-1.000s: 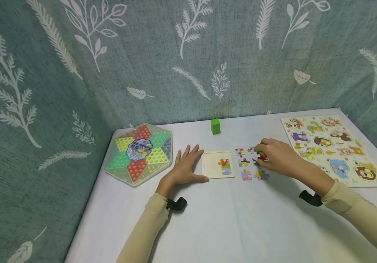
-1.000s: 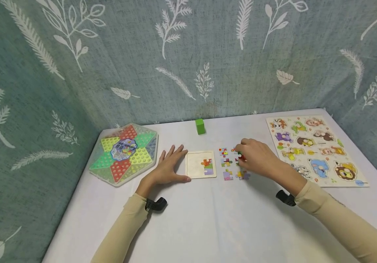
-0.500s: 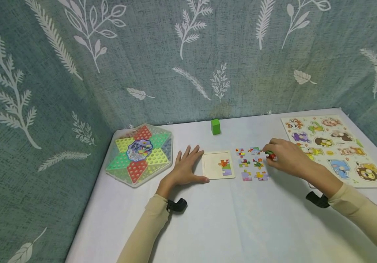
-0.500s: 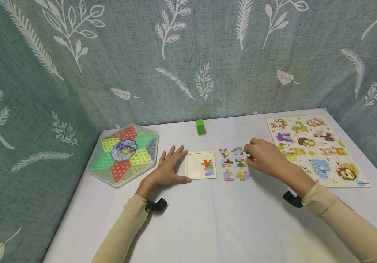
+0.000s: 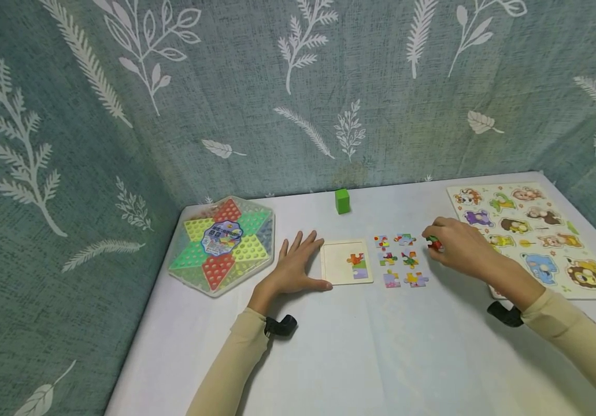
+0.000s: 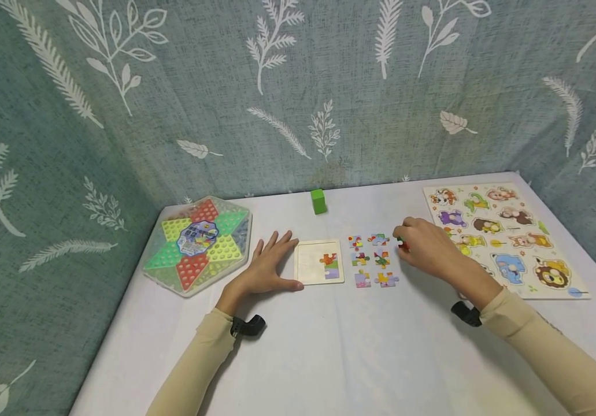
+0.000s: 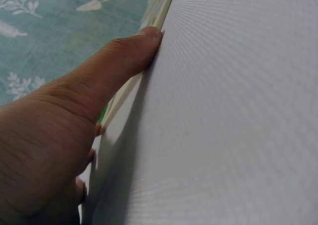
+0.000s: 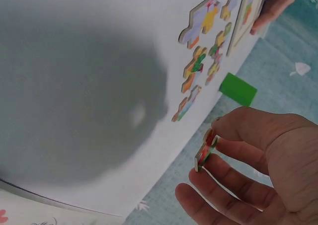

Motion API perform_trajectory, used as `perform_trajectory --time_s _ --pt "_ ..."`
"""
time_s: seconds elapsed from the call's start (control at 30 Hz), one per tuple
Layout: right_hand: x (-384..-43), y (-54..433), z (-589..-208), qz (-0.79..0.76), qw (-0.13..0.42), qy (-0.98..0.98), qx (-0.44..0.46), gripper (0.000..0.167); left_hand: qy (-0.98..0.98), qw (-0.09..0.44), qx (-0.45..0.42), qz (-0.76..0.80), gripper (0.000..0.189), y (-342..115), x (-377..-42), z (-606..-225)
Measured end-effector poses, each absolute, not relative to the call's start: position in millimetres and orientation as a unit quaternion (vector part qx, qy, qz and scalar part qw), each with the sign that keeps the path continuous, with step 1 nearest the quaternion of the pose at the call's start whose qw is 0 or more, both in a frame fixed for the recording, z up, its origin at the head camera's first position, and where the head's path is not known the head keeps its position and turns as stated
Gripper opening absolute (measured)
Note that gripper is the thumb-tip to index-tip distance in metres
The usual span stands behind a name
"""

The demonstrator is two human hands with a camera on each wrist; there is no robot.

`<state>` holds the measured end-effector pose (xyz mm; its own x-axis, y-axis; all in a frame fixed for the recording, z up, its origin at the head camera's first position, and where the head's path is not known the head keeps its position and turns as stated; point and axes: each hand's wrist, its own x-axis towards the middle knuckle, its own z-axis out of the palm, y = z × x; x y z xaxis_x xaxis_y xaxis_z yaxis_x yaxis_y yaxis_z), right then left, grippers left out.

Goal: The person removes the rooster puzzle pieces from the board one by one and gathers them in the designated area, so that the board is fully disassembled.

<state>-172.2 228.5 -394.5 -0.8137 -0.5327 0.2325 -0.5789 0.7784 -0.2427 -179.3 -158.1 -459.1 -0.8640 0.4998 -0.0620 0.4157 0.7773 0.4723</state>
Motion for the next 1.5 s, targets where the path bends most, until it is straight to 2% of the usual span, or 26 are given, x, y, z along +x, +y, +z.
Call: perform_trajectory --time_s 0.8,1.5 --pt "-206.6 232.8 -417.1 0.153 0.041 -0.951 0.265 0.021 0.94 0.094 0.241 0.224 0.111 -158.5 -178.5 -458.9" --pt "-212.0 227.7 -424.6 0.152 0.035 -0.949 0.273 0.015 0.938 0.089 0.244 0.229 0.111 -158.2 -179.3 -459.9"
